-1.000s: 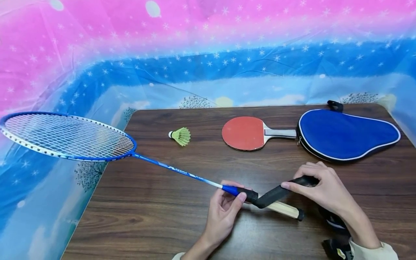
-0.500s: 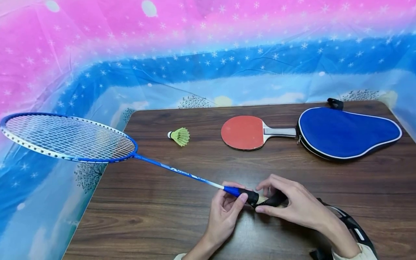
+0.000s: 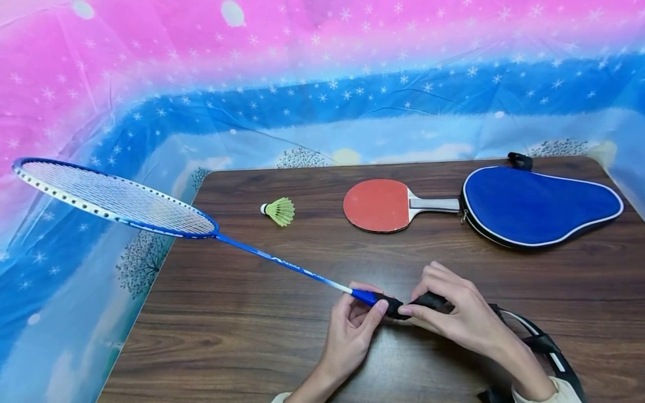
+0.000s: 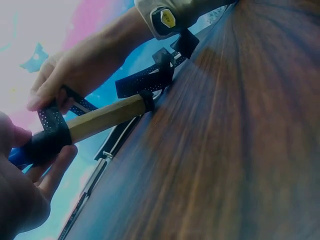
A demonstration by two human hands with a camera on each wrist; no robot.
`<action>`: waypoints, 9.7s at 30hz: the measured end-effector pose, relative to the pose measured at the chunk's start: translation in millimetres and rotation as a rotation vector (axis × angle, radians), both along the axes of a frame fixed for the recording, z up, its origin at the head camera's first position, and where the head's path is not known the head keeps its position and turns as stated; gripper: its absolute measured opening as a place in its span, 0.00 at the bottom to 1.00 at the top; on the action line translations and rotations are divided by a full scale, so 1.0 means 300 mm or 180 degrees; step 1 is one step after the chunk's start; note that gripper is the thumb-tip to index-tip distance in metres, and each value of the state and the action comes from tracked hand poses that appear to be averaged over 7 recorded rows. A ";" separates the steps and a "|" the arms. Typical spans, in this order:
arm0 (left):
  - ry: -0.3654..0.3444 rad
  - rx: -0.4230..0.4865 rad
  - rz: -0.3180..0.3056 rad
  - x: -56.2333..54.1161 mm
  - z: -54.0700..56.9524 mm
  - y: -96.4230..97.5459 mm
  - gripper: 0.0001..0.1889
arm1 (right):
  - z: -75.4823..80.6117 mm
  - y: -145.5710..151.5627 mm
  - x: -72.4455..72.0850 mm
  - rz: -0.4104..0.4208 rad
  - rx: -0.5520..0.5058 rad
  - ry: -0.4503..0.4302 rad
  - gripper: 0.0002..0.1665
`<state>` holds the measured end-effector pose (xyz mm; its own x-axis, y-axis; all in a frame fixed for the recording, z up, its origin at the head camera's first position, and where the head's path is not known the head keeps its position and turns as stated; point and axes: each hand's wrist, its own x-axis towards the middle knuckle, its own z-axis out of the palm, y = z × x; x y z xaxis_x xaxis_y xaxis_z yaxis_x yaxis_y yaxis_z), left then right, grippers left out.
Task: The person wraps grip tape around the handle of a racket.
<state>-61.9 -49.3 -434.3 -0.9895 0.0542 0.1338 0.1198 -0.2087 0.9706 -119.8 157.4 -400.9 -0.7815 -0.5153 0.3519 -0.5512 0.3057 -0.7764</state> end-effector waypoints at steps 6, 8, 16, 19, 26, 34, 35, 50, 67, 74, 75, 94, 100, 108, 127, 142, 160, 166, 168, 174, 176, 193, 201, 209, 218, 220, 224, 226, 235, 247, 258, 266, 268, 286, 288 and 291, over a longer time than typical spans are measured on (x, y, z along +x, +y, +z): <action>-0.0117 0.0006 -0.0035 0.002 0.010 0.004 0.09 | -0.005 -0.002 -0.005 -0.0310 0.0194 -0.0126 0.14; -0.0141 0.0027 -0.0070 0.002 0.015 0.003 0.10 | -0.010 0.001 -0.008 -0.0399 0.0280 -0.0194 0.12; -0.0017 0.0188 -0.0337 0.000 0.005 -0.012 0.11 | -0.024 0.003 -0.012 -0.0461 0.0479 -0.0779 0.08; 0.0094 0.0235 -0.0414 -0.001 -0.009 -0.014 0.13 | -0.032 0.005 -0.012 -0.0351 0.0501 -0.1075 0.08; -0.0098 0.0310 -0.0428 0.011 -0.004 -0.012 0.16 | -0.046 0.002 -0.016 -0.0178 0.0581 -0.1553 0.11; -0.0165 0.0323 -0.0425 0.005 -0.005 -0.001 0.13 | -0.043 0.010 -0.008 -0.0122 0.0439 -0.1392 0.10; -0.0168 0.0294 -0.0422 0.004 -0.006 0.001 0.12 | -0.040 0.011 -0.004 -0.0088 0.0346 -0.1337 0.10; 0.0113 0.0437 -0.0408 0.003 -0.015 0.002 0.13 | -0.032 -0.002 0.001 -0.0415 0.0460 -0.1328 0.09; 0.0177 0.0540 -0.0438 0.003 -0.013 -0.002 0.13 | -0.033 0.037 -0.024 0.0258 0.0245 -0.2043 0.07; 0.0249 0.0488 -0.0481 -0.002 -0.001 -0.003 0.12 | -0.010 0.065 -0.026 0.0222 0.0236 -0.2095 0.08; 0.0255 0.0487 -0.0494 -0.002 0.001 -0.003 0.12 | -0.007 0.068 -0.026 0.0238 0.0220 -0.2097 0.07; 0.0443 0.0391 -0.0598 -0.006 0.011 -0.005 0.13 | 0.006 0.070 -0.025 0.0362 0.0103 -0.2104 0.05; 0.0377 0.0337 -0.0471 -0.001 0.004 -0.012 0.19 | -0.016 0.052 -0.019 0.0265 0.0236 -0.2142 0.11; 0.0345 0.0512 -0.0388 -0.002 -0.001 -0.013 0.22 | -0.038 0.031 -0.019 0.0186 0.0316 -0.2231 0.11; 0.0003 0.1095 -0.0567 0.006 0.029 0.023 0.30 | -0.040 0.032 -0.002 0.0012 0.0039 -0.1956 0.12; -0.0368 0.0902 0.0170 0.007 0.039 0.103 0.37 | -0.056 0.043 0.026 -0.0525 0.0132 -0.1947 0.16; -0.0237 0.0742 0.0149 0.019 0.038 0.058 0.35 | -0.010 0.026 0.009 -0.0811 0.0528 -0.1811 0.30; -0.0202 0.0744 0.0166 0.019 0.039 0.054 0.35 | 0.000 0.031 0.016 -0.0476 0.0162 -0.1684 0.25; -0.0248 0.0745 0.0129 0.019 0.039 0.054 0.35 | -0.001 0.032 0.017 -0.0413 0.0005 -0.1577 0.22; -0.0267 0.0861 -0.0002 0.021 0.041 0.053 0.36 | -0.011 0.025 0.016 -0.0790 0.0110 -0.1374 0.20; -0.0199 0.0923 -0.0029 0.020 0.041 0.053 0.36 | -0.017 0.021 0.016 -0.0893 0.0176 -0.1410 0.20; -0.0013 0.1246 -0.0268 0.006 0.028 0.049 0.35 | -0.034 -0.001 0.016 -0.0780 -0.0123 -0.1640 0.17; 0.0056 0.1180 -0.0251 0.003 0.033 0.047 0.33 | 0.055 -0.024 0.032 -0.0892 -0.0359 -0.1274 0.17; 0.0326 0.1245 -0.0321 -0.001 0.023 0.047 0.31 | 0.091 -0.041 0.036 -0.0959 -0.0090 -0.1399 0.15; 0.0233 0.1143 -0.0253 0.007 0.015 0.053 0.29 | -0.044 -0.011 0.011 -0.0832 -0.0045 -0.1796 0.17; 0.0194 0.1134 -0.0253 0.009 0.015 0.054 0.27 | -0.050 -0.010 0.009 -0.0762 -0.0078 -0.1900 0.16; 0.0149 0.1125 -0.0308 0.010 0.015 0.058 0.25 | -0.055 -0.012 0.010 -0.0694 -0.0110 -0.1983 0.16; 0.0146 0.1074 -0.0293 0.008 0.017 0.061 0.27 | -0.055 -0.014 0.011 -0.0678 -0.0158 -0.1995 0.17; 0.0000 0.0624 -0.0091 0.011 0.024 0.072 0.51 | -0.046 -0.027 0.025 -0.0600 -0.0274 -0.2026 0.15; -0.0054 0.0722 -0.0143 0.016 0.030 0.055 0.49 | -0.046 -0.001 0.014 -0.0621 0.0311 -0.1896 0.21; 0.0104 0.0645 -0.0106 0.006 0.033 0.048 0.47 | -0.025 0.038 -0.006 -0.0279 -0.0158 -0.1419 0.07; 0.0113 0.0752 -0.0195 0.005 0.038 0.047 0.46 | -0.031 0.030 -0.007 -0.0510 0.0018 -0.1260 0.08; 0.0153 0.0804 -0.0244 0.002 0.036 0.047 0.46 | -0.031 0.031 -0.006 -0.0530 0.0049 -0.1310 0.08; 0.0086 0.0966 -0.0459 -0.002 0.031 0.048 0.44 | -0.030 0.016 0.002 -0.0342 0.0023 -0.1729 0.08; -0.0011 0.1006 -0.0442 -0.001 0.033 0.048 0.42 | -0.025 0.019 0.001 -0.0400 0.0052 -0.1786 0.10; -0.0113 0.1011 -0.0419 0.000 0.036 0.048 0.41 | -0.018 0.028 -0.002 -0.0461 0.0045 -0.1978 0.13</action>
